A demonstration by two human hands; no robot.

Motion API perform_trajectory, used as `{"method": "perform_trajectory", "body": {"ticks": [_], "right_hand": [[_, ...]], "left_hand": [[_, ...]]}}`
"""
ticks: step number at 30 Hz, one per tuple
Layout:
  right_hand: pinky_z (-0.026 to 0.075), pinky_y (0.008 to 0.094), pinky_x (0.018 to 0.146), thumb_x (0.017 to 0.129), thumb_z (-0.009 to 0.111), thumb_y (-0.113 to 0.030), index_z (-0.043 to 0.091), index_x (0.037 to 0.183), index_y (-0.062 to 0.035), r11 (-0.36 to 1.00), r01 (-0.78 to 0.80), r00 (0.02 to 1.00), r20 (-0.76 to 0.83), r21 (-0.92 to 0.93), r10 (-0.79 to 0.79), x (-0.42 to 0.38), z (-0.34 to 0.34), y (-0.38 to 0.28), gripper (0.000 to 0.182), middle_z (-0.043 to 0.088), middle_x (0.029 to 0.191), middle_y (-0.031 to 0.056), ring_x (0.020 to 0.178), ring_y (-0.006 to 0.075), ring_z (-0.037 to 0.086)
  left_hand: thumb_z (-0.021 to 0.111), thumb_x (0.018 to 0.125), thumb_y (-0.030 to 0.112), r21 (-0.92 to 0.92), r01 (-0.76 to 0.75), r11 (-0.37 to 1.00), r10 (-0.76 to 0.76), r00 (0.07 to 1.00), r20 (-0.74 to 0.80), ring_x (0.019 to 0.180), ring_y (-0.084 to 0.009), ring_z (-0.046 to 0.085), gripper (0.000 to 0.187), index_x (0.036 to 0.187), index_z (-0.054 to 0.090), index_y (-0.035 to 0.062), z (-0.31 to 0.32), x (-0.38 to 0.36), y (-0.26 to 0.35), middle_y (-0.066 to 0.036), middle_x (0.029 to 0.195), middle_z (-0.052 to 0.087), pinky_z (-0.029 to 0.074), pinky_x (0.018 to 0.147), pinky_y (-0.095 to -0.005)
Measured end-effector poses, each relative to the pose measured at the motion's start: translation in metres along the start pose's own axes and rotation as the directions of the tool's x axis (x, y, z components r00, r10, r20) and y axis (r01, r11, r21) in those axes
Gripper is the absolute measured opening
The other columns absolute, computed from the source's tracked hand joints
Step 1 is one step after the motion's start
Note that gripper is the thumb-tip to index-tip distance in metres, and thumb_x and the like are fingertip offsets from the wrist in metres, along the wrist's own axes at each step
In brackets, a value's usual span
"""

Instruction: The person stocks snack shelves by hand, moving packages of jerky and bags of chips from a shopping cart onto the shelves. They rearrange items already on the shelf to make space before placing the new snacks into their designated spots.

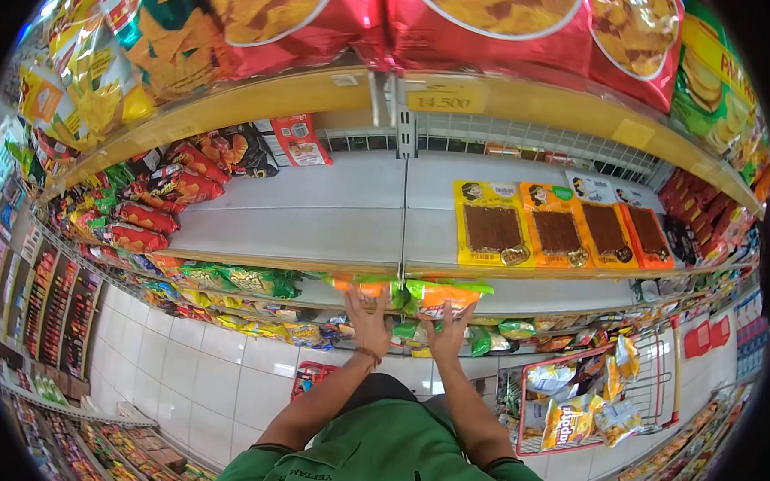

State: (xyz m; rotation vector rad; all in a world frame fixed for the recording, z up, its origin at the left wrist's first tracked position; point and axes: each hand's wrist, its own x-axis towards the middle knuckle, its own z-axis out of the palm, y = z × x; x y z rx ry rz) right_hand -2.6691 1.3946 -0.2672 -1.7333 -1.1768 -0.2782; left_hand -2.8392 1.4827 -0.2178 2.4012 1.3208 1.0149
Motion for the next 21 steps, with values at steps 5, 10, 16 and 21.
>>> {"method": "perform_trajectory", "body": {"ticks": [5,10,16,21], "right_hand": [[0.044,0.0558,0.104,0.072,0.084,-0.015,0.044,0.147,-0.0311,0.999,-0.027,1.0,-0.009,-0.02,0.027,0.007,0.013,0.023,0.086,0.014,0.152,0.0439,0.136,0.0625,0.03],[0.044,0.0565,0.104,0.071,0.084,-0.015,0.048,0.144,-0.0348,0.993,-0.052,0.996,0.067,-0.104,0.059,-0.004,0.027,0.035,0.083,0.023,0.145,0.0458,0.131,0.064,0.034],[0.038,0.0588,0.108,0.067,0.09,-0.025,0.033,0.152,-0.0346,0.999,-0.037,0.997,0.068,-0.034,0.039,-0.007,0.005,0.026,0.103,0.019,0.147,0.0463,0.135,0.0637,0.028],[0.03,0.0528,0.117,0.063,0.095,-0.029,0.012,0.159,-0.0173,0.994,-0.041,0.981,-0.183,0.103,0.06,0.016,-0.035,-0.015,0.127,0.014,0.157,0.0367,0.145,0.0536,0.022]], "left_hand": [[0.079,0.073,0.016,0.323,-0.007,0.946,-0.041,0.989,0.142,0.133,-0.0528,0.028,0.071,0.139,0.054,0.0237,-0.001,0.043,0.001,-0.031,0.148,0.027,0.031,0.102,-0.0621],[0.078,0.074,0.023,0.412,-0.103,0.905,0.023,0.981,0.195,0.12,-0.0454,0.04,0.061,0.132,0.058,0.0247,0.004,0.044,0.003,-0.022,0.134,0.041,0.035,0.091,-0.0575],[0.093,0.06,0.025,-0.121,0.001,0.993,-0.021,0.986,-0.165,0.139,-0.0447,0.029,0.127,0.155,0.013,-0.0014,-0.029,0.03,-0.008,-0.027,0.153,0.024,0.027,0.114,-0.0535],[0.095,0.062,0.016,-0.606,0.269,0.748,-0.431,0.892,-0.136,0.136,-0.032,0.037,0.102,0.143,0.035,-0.0035,-0.004,0.029,-0.041,-0.022,0.15,0.034,0.039,0.109,-0.0458]]}}
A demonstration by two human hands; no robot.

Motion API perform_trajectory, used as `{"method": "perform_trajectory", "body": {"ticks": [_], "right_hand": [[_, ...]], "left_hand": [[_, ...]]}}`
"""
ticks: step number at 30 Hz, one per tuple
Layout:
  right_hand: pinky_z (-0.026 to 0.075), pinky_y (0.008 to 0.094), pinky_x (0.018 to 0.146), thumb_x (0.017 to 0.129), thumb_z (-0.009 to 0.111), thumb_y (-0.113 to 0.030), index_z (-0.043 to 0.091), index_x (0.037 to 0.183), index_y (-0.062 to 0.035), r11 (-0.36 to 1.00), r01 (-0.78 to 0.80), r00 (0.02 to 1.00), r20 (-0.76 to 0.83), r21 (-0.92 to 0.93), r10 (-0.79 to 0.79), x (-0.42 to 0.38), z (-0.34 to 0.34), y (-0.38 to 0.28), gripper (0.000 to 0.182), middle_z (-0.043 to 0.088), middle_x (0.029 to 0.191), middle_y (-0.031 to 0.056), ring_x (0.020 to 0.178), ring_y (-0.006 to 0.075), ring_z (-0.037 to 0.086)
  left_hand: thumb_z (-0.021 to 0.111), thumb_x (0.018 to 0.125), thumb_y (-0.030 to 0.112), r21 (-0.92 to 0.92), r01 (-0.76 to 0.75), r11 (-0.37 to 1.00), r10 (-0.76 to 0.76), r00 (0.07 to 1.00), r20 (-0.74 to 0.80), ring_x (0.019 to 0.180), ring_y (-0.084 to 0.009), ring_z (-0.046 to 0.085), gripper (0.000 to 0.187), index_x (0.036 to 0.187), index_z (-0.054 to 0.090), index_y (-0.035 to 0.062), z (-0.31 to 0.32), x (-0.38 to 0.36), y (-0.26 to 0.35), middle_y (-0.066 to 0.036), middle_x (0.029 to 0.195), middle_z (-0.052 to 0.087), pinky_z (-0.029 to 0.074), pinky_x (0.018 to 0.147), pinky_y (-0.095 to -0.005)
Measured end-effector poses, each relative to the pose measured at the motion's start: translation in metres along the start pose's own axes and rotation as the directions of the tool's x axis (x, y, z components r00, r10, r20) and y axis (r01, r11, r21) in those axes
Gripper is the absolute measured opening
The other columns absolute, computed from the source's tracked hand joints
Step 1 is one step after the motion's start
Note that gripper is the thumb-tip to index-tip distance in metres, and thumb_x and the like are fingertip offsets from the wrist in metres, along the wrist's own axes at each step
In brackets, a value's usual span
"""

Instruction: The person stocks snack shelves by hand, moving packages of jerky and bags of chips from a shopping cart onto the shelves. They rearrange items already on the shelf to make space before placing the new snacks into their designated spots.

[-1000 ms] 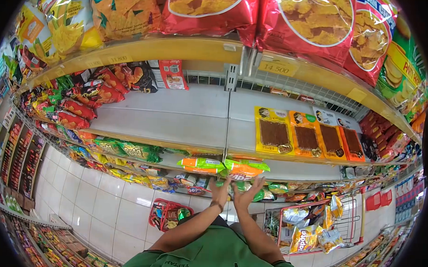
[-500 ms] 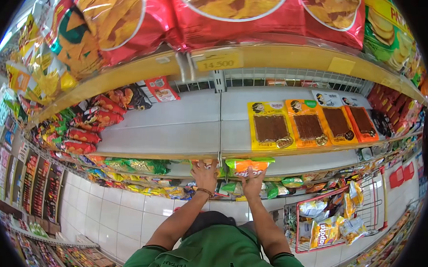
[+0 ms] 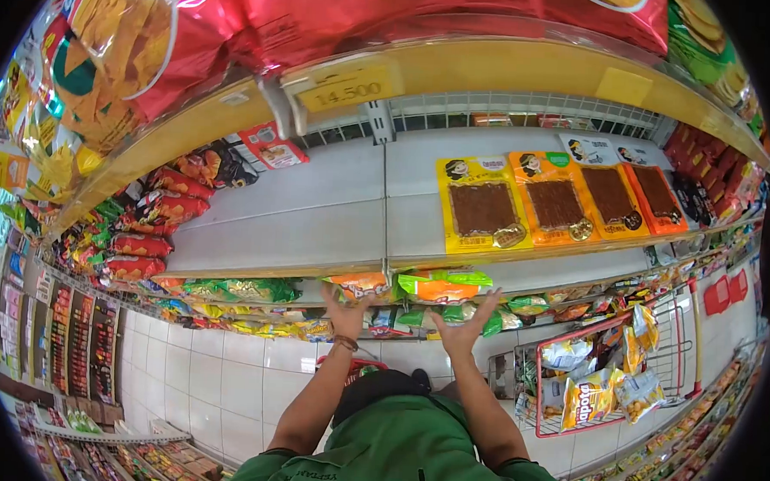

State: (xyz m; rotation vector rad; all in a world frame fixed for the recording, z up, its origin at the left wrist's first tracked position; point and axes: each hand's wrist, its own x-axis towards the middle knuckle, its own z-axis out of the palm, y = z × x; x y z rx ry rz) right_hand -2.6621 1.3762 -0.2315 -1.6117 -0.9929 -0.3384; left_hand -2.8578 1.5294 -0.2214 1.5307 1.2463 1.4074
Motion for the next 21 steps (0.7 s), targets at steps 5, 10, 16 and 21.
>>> {"method": "perform_trajectory", "body": {"ticks": [5,10,16,21], "right_hand": [[0.036,0.0431,0.113,0.054,0.098,-0.019,0.014,0.153,0.0059,0.893,-0.427,0.895,0.209,0.145,0.394,0.005,0.008,0.036,0.132,0.029,0.155,0.0269,0.138,0.0367,0.04],[0.054,0.0362,0.089,0.059,0.097,-0.011,0.056,0.113,0.0041,0.839,-0.502,0.816,0.435,0.208,0.381,0.044,0.014,0.041,0.07,0.07,0.107,0.0127,0.099,0.0233,0.067],[0.054,0.0361,0.091,0.059,0.096,-0.006,0.053,0.118,0.0039,0.74,-0.587,0.768,0.515,0.328,0.38,0.049,0.002,0.034,0.073,0.069,0.111,0.0135,0.101,0.0222,0.067],[0.05,0.0379,0.099,0.051,0.099,-0.011,0.036,0.136,0.0047,0.756,-0.588,0.776,0.464,0.289,0.426,0.041,-0.011,0.025,0.107,0.059,0.128,0.0185,0.114,0.0284,0.061]], "left_hand": [[0.086,0.07,0.001,-0.22,0.21,0.953,-0.162,0.962,0.218,0.106,-0.0222,0.061,0.068,0.126,0.048,-0.0013,-0.002,0.044,-0.037,-0.012,0.118,0.062,0.051,0.093,-0.036],[0.08,0.073,-0.01,-0.298,0.363,0.883,-0.281,0.916,0.285,0.088,-0.0182,0.069,0.041,0.108,0.06,0.0,-0.001,0.051,-0.008,-0.008,0.098,0.071,0.059,0.076,-0.0321],[0.082,0.073,-0.004,-0.339,0.361,0.869,-0.26,0.916,0.306,0.095,-0.0207,0.069,0.052,0.118,0.057,-0.0016,-0.007,0.053,-0.032,-0.012,0.106,0.07,0.058,0.081,-0.034],[0.083,0.078,0.012,-0.201,0.092,0.975,-0.118,0.986,-0.121,0.129,-0.0277,0.05,0.072,0.136,0.044,-0.0033,-0.007,0.015,-0.013,-0.022,0.135,0.052,0.047,0.102,-0.0439]]}}
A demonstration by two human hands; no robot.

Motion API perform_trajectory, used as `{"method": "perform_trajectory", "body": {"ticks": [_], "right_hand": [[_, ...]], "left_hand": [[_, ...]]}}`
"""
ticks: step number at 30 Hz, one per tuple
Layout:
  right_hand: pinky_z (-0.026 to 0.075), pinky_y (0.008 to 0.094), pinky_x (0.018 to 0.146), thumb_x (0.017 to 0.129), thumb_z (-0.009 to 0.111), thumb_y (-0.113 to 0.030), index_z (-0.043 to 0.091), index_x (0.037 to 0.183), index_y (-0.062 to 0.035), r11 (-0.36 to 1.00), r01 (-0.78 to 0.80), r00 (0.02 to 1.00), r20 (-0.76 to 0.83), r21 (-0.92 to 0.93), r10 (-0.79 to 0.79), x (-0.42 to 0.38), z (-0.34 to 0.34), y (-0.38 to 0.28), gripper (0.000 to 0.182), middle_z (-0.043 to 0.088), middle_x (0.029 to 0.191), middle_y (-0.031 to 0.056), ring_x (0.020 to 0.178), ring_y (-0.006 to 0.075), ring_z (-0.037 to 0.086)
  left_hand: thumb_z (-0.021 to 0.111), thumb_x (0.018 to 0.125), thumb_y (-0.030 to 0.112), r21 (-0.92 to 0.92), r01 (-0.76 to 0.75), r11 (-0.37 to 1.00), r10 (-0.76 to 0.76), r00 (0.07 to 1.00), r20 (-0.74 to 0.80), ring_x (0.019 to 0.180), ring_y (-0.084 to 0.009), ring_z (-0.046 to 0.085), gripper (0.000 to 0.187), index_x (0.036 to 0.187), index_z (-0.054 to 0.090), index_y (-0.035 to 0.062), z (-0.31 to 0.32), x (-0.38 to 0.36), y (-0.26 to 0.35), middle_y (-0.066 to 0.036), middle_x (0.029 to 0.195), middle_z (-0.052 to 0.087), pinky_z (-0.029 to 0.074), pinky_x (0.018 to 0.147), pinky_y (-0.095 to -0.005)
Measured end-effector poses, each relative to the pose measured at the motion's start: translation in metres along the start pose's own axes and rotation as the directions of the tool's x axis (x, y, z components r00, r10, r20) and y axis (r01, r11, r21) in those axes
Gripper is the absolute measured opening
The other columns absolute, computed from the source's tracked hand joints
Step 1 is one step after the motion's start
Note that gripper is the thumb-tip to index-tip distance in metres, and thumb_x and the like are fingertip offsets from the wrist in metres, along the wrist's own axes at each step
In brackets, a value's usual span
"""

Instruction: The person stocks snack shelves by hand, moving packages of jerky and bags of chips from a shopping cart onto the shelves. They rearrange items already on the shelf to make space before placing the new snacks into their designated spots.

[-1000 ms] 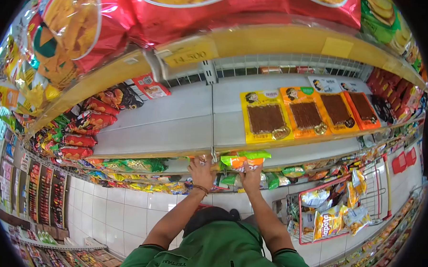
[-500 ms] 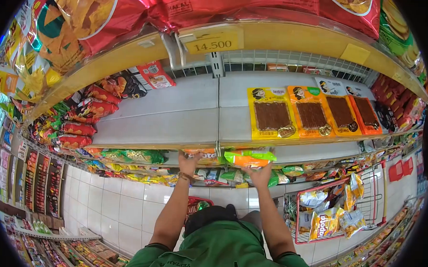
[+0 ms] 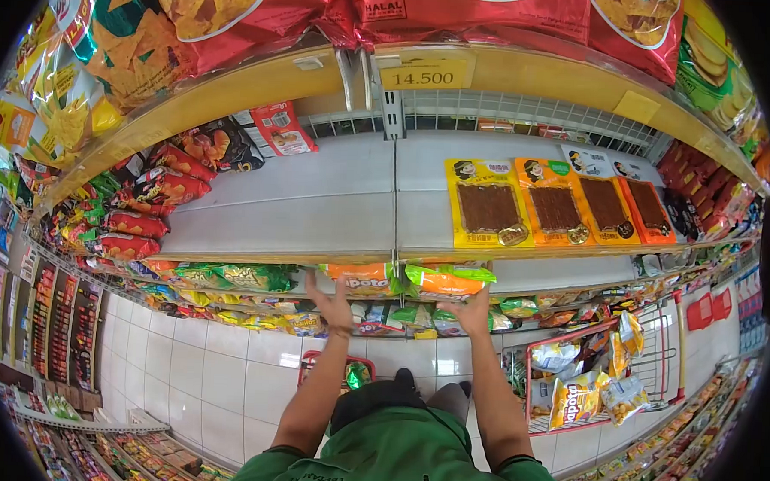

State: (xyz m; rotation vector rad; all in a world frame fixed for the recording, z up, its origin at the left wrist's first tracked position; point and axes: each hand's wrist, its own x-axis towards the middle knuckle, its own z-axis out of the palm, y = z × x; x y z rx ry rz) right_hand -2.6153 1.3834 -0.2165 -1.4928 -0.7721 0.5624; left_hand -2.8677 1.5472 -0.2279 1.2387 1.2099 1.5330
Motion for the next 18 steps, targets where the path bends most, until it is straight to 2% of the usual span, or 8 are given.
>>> {"method": "perform_trajectory", "body": {"ticks": [2,4,6,9,11,15,17,18], "right_hand": [[0.045,0.0396,0.105,0.048,0.1,-0.014,0.029,0.144,0.0065,0.945,0.119,0.983,-0.101,-0.305,-0.156,-0.011,-0.005,-0.007,0.121,0.052,0.137,0.0223,0.124,0.0331,0.054],[0.043,0.0403,0.107,0.047,0.1,-0.015,0.026,0.147,0.0057,0.93,0.128,0.987,-0.048,-0.345,-0.154,-0.01,-0.012,-0.003,0.126,0.049,0.14,0.0224,0.128,0.0337,0.05],[0.04,0.0409,0.109,0.046,0.1,-0.016,0.023,0.149,0.0049,0.914,0.142,0.989,0.018,-0.381,-0.146,-0.009,-0.02,0.009,0.13,0.047,0.143,0.0224,0.133,0.0343,0.046],[0.04,0.0414,0.11,0.045,0.1,-0.016,0.028,0.149,0.0021,0.956,0.085,0.994,0.094,-0.282,-0.06,0.013,-0.022,0.028,0.127,0.048,0.142,0.0198,0.132,0.0348,0.047],[0.044,0.0405,0.106,0.045,0.099,-0.013,0.035,0.144,0.001,0.885,0.266,0.945,0.287,-0.383,-0.16,0.032,-0.024,0.036,0.119,0.052,0.139,0.0176,0.124,0.0351,0.054],[0.048,0.0405,0.101,0.046,0.097,-0.007,0.041,0.136,-0.001,0.983,0.063,0.945,0.326,-0.174,-0.003,0.068,-0.016,0.085,0.106,0.058,0.132,0.017,0.118,0.0364,0.058],[0.048,0.041,0.101,0.046,0.097,-0.008,0.04,0.137,-0.0017,0.991,0.067,0.953,0.303,-0.117,-0.029,0.062,-0.017,0.079,0.107,0.058,0.131,0.0174,0.118,0.037,0.058],[0.048,0.0415,0.101,0.046,0.097,-0.008,0.039,0.138,-0.0025,0.995,0.063,0.958,0.285,-0.072,-0.04,0.057,-0.017,0.072,0.109,0.058,0.13,0.0178,0.119,0.0377,0.057]], "left_hand": [[0.081,0.079,0.024,0.372,-0.475,0.797,0.491,0.869,0.057,0.137,-0.0353,0.036,0.081,0.142,0.038,-0.0027,-0.002,-0.045,0.041,-0.023,0.142,0.041,0.033,0.112,-0.0499],[0.082,0.076,0.028,0.108,-0.499,0.86,0.435,0.826,0.358,0.131,-0.0427,0.039,0.083,0.141,0.04,-0.0005,0.006,-0.083,0.067,-0.022,0.138,0.044,0.029,0.113,-0.0524],[0.083,0.076,0.033,0.116,-0.81,0.575,0.421,0.415,0.807,0.134,-0.0424,0.037,0.084,0.142,0.041,0.0017,0.016,-0.088,0.107,-0.022,0.142,0.04,0.03,0.113,-0.0553],[0.086,0.069,0.035,0.044,-0.858,0.512,0.375,0.269,0.887,0.136,-0.0409,0.038,0.094,0.146,0.041,0.0053,0.065,-0.089,0.118,-0.022,0.145,0.039,0.026,0.116,-0.0587],[0.084,0.069,0.044,0.006,-0.976,0.219,0.315,0.076,0.946,0.138,-0.0408,0.036,0.091,0.142,0.045,0.0061,0.096,-0.08,0.132,-0.022,0.144,0.04,0.029,0.114,-0.0586],[0.083,0.069,0.048,0.201,-0.944,0.263,0.21,0.259,0.943,0.132,-0.0404,0.044,0.09,0.139,0.049,0.0044,0.131,-0.07,0.134,-0.022,0.138,0.049,0.033,0.112,-0.0546],[0.081,0.069,0.053,0.342,-0.871,0.353,-0.063,0.343,0.937,0.122,-0.038,0.054,0.087,0.134,0.052,0.0023,0.144,-0.06,0.129,-0.02,0.126,0.061,0.037,0.107,-0.0508],[0.081,0.067,0.052,0.335,-0.91,0.243,0.113,0.37,0.922,0.107,-0.0346,0.064,0.074,0.123,0.063,0.0068,0.148,-0.058,0.118,-0.017,0.11,0.069,0.047,0.095,-0.0486]]}}
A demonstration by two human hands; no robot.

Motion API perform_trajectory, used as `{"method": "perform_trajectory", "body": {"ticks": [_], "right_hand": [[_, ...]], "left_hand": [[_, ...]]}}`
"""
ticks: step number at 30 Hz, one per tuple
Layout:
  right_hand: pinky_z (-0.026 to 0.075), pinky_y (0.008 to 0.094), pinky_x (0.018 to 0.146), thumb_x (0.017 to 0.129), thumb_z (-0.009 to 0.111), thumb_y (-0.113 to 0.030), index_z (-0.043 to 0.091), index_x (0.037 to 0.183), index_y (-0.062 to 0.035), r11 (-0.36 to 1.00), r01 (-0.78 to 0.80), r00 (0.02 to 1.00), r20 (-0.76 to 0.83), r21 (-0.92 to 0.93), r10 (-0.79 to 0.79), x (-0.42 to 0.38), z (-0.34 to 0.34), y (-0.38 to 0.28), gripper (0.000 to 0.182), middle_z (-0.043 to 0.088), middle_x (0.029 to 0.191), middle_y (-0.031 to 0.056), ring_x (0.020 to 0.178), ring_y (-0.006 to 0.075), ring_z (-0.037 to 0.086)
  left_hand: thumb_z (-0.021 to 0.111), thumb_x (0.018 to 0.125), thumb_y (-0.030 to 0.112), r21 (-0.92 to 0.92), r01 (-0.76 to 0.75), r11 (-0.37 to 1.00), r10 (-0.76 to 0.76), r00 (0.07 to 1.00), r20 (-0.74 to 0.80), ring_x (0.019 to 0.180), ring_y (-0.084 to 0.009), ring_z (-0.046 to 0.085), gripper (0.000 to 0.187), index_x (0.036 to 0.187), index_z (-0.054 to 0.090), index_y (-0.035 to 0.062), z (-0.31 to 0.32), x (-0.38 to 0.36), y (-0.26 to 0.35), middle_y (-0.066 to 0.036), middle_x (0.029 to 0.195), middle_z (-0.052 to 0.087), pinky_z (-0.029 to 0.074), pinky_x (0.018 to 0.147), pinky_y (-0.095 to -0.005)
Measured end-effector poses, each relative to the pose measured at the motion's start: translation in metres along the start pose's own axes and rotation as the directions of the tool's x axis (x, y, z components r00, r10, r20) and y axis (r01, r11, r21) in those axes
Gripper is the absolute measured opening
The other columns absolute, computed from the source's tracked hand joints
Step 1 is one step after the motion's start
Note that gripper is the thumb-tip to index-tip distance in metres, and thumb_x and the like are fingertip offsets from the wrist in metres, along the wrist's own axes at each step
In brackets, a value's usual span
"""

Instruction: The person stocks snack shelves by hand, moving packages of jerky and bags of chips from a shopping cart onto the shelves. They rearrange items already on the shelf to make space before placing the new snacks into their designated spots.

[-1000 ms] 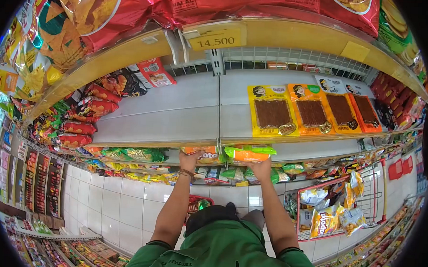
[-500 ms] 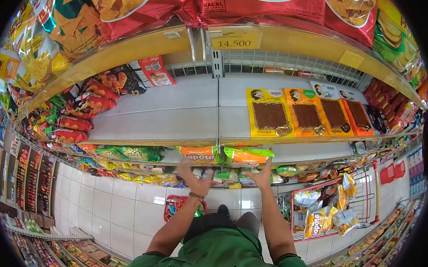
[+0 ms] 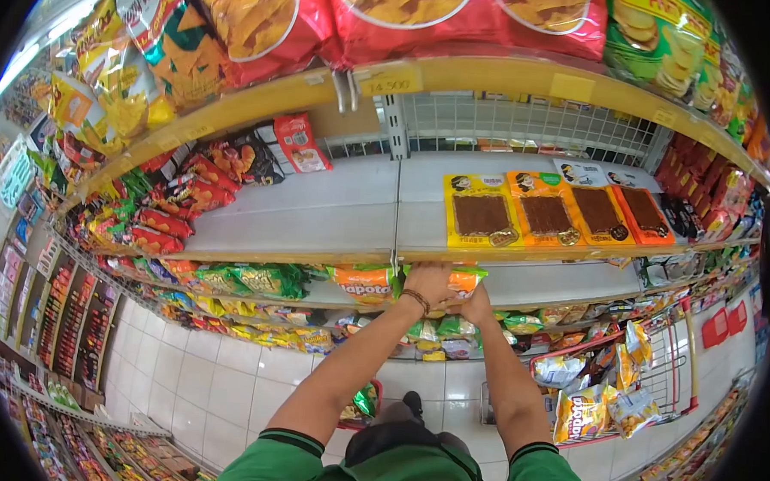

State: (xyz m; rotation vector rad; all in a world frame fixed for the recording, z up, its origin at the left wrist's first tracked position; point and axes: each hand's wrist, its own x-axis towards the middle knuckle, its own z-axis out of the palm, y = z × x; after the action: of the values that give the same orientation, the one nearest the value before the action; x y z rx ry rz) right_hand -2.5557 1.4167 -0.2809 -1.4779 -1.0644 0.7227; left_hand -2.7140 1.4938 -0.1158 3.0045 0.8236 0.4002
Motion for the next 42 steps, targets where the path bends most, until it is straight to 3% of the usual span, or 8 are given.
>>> {"method": "perform_trajectory", "body": {"ticks": [3,9,12,14,17,22,29,42], "right_hand": [[0.049,0.0418,0.101,0.047,0.097,-0.009,0.037,0.139,-0.0029,0.968,0.009,0.998,-0.062,-0.249,-0.025,-0.006,-0.002,-0.014,0.11,0.058,0.13,0.0189,0.12,0.0383,0.057],[0.049,0.0424,0.102,0.05,0.097,-0.016,0.037,0.142,-0.0042,0.995,-0.099,0.99,-0.097,0.027,0.101,0.018,0.003,0.011,0.111,0.056,0.133,0.0219,0.123,0.0412,0.055],[0.046,0.0438,0.105,0.05,0.097,-0.014,0.033,0.147,-0.0049,0.923,-0.073,0.997,-0.037,-0.379,0.063,-0.008,-0.008,-0.01,0.117,0.052,0.136,0.0248,0.127,0.0441,0.051],[0.041,0.0458,0.11,0.051,0.096,-0.01,0.026,0.151,-0.0031,0.981,-0.035,0.988,-0.155,-0.19,0.005,-0.022,-0.005,-0.014,0.122,0.043,0.143,0.0268,0.132,0.046,0.044],[0.037,0.0473,0.112,0.051,0.095,-0.007,0.019,0.154,-0.0028,0.944,0.135,0.894,-0.374,-0.3,-0.246,-0.059,0.005,-0.068,0.128,0.036,0.147,0.0273,0.135,0.0452,0.039],[0.036,0.0509,0.112,0.063,0.091,-0.015,0.042,0.131,-0.0006,0.878,0.096,0.801,-0.488,-0.468,-0.348,-0.098,0.022,-0.059,0.084,0.026,0.151,0.0297,0.134,0.0496,0.037],[0.033,0.0498,0.115,0.06,0.093,-0.017,0.023,0.15,0.0021,0.805,0.216,0.801,-0.372,-0.552,-0.469,-0.072,0.053,-0.029,0.116,0.023,0.154,0.0326,0.141,0.0501,0.03],[0.035,0.0512,0.113,0.065,0.084,0.0,0.013,0.154,0.0005,0.82,0.268,0.75,-0.425,-0.505,-0.507,-0.044,0.069,-0.018,0.114,0.026,0.153,0.0312,0.139,0.0504,0.033]], "left_hand": [[0.079,0.069,0.053,-0.04,0.075,0.996,-0.069,0.989,0.129,0.1,-0.034,0.067,0.069,0.117,0.066,0.0051,0.009,0.008,-0.002,-0.017,0.109,0.068,0.051,0.088,-0.0485],[0.07,0.068,0.074,0.022,0.126,0.992,-0.126,0.992,0.02,0.101,-0.0338,0.068,0.08,0.119,0.068,0.0116,-0.019,0.01,0.01,-0.017,0.114,0.069,0.053,0.084,-0.046],[0.072,0.07,0.068,-0.084,0.254,0.964,-0.205,0.902,0.381,0.11,-0.0338,0.064,0.078,0.125,0.064,0.0124,-0.033,0.002,0.016,-0.018,0.123,0.065,0.051,0.092,-0.0474],[0.074,0.073,0.064,-0.075,0.147,0.986,-0.142,0.987,0.071,0.126,-0.04,0.051,0.083,0.131,0.057,0.0056,-0.031,-0.019,0.021,-0.023,0.132,0.056,0.04,0.105,-0.0543],[0.079,0.076,0.047,-0.054,-0.117,0.992,0.092,0.934,-0.346,0.135,-0.0427,0.038,0.072,0.131,0.055,0.0073,-0.025,-0.083,0.023,-0.023,0.139,0.045,0.03,0.112,-0.0607],[0.078,0.078,0.033,-0.221,-0.017,0.975,-0.059,0.942,-0.331,0.139,-0.0433,0.031,0.063,0.133,0.055,0.0112,0.031,-0.157,-0.016,-0.02,0.143,0.038,0.022,0.116,-0.0634],[0.072,0.078,0.017,0.248,-0.278,0.928,0.328,0.925,-0.191,0.151,-0.0423,0.013,0.085,0.154,0.035,0.0237,0.035,-0.064,0.003,-0.016,0.164,0.017,0.015,0.119,-0.0657],[0.064,0.085,0.025,0.459,-0.277,0.844,0.442,0.844,-0.304,0.152,-0.0397,0.015,0.081,0.158,0.027,0.0327,0.103,-0.055,-0.024,-0.005,0.166,0.018,0.016,0.115,-0.0696]]}}
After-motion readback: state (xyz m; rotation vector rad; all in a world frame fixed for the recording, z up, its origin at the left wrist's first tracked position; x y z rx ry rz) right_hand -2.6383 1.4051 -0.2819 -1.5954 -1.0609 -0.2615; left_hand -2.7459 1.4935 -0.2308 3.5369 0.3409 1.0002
